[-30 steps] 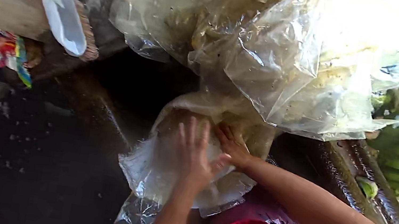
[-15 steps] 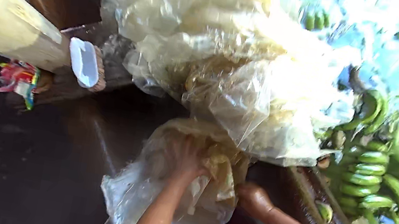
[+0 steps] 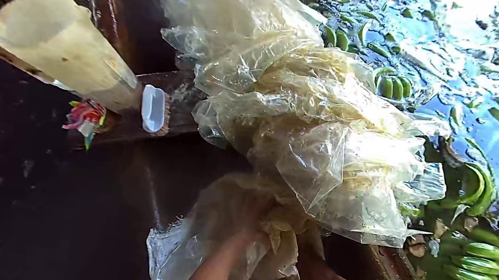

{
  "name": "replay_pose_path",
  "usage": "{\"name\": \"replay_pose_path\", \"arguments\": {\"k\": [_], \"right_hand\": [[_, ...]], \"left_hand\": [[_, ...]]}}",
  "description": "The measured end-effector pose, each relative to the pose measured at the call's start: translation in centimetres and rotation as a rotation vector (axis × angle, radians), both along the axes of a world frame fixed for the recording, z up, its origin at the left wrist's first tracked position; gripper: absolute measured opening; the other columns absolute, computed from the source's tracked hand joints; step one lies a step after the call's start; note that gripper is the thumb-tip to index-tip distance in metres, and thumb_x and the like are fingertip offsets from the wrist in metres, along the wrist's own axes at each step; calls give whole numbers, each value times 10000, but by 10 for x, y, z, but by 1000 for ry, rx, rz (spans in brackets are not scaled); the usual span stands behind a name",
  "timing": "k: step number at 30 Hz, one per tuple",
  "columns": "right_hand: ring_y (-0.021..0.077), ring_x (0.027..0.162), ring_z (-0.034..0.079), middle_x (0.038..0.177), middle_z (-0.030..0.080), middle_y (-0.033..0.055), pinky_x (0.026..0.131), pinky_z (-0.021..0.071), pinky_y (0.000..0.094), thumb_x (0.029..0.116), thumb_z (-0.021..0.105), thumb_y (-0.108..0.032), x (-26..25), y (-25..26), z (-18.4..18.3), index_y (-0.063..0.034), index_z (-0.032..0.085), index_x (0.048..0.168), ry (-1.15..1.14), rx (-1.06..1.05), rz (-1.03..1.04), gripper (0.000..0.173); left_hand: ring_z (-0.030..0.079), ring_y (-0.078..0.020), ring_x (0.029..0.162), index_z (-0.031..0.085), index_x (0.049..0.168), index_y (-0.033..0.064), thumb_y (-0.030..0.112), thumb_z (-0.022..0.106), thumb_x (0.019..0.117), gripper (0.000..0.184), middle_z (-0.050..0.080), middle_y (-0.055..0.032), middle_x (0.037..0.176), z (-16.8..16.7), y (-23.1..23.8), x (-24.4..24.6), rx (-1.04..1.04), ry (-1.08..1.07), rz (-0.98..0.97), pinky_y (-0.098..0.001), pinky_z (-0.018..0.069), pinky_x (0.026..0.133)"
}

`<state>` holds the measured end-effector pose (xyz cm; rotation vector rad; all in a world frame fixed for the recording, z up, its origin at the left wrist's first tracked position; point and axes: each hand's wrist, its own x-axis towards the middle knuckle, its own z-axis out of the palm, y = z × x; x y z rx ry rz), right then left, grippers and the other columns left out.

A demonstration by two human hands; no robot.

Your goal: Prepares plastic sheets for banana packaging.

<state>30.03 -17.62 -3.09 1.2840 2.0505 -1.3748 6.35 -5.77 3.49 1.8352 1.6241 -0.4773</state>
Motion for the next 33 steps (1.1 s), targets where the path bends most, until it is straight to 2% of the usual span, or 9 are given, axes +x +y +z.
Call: {"name": "replay_pose_path", "arguments": {"k": [5, 11, 14, 18, 22, 24, 27, 30, 33], "right_hand": [[542, 1318, 500, 1392, 538, 364, 1050, 394, 725, 958, 685, -183, -27, 32, 34, 118, 576, 1331, -237, -202, 101, 492], [560, 1416, 379, 1493, 425, 391, 1133, 287, 726, 960, 674, -116, -31, 41, 38, 152, 462, 1431, -286, -255, 122, 582], [560, 1377, 426, 1428, 500, 381, 1131, 302, 723, 979, 649, -98, -29, 36, 40, 133, 573, 1337, -164, -209, 245, 434], [499, 1390, 433, 1326, 607, 319, 1212, 174, 662, 943, 648, 10, -12, 59, 71, 112, 657, 1235, 17, -44, 500, 309], [504, 1384, 441, 1281, 658, 265, 1204, 207, 648, 938, 589, 84, 19, 63, 82, 107, 722, 1066, 167, 117, 496, 186], [492, 1347, 498, 1241, 676, 259, 1163, 324, 619, 917, 606, 95, 26, 52, 79, 106, 730, 967, 273, 160, 430, 134], [497, 1167, 611, 1133, 687, 281, 992, 460, 647, 927, 711, -70, 27, 46, 67, 79, 717, 1051, 199, 5, 370, 194], [506, 1272, 538, 1265, 641, 308, 1132, 307, 667, 978, 693, -234, 28, 59, 48, 29, 674, 1265, -45, -150, 465, 390], [504, 1269, 539, 1237, 656, 291, 1113, 335, 670, 970, 682, -200, 33, 58, 48, 35, 719, 1163, -23, -133, 547, 306]], "left_hand": [[-77, -493, 1559, 328, 1624, 235, 609, 791, 787, 1027, 154, -88, 1725, -8, 7, -2, 36, 12, 5, -776, -79, 1147], [-74, -481, 1564, 310, 1629, 198, 615, 779, 800, 1040, 114, -101, 1730, -18, 19, 1, 14, 35, 15, -770, -95, 1147], [-30, -491, 1563, 290, 1635, 176, 558, 765, 837, 1004, 121, -147, 1723, -23, 25, 3, 24, 28, -16, -767, -56, 1160], [-8, -433, 1578, 304, 1629, 192, 565, 759, 861, 967, 106, -116, 1730, -44, 34, -3, -20, 43, -1, -755, -10, 1179], [8, -464, 1569, 332, 1618, 166, 496, 821, 827, 987, 147, -143, 1719, -50, 32, -6, 36, -6, -6, -782, 4, 1156], [-33, -489, 1561, 315, 1627, 184, 470, 860, 790, 1039, 128, -131, 1725, -49, 27, -3, 36, -24, 11, -795, -13, 1146], [27, -529, 1545, 475, 1545, 156, 474, 921, 695, 1012, 232, -149, 1697, -43, 3, 1, 120, -85, 18, -807, 0, 1135], [35, -556, 1533, 497, 1533, 175, 407, 922, 719, 947, 262, -174, 1680, -21, -20, 13, 29, -75, -25, -829, 40, 1117], [121, -538, 1524, 469, 1553, 232, 316, 849, 817, 833, 271, -158, 1678, -4, -34, 32, -146, 54, -148, -799, 145, 1116]]}}
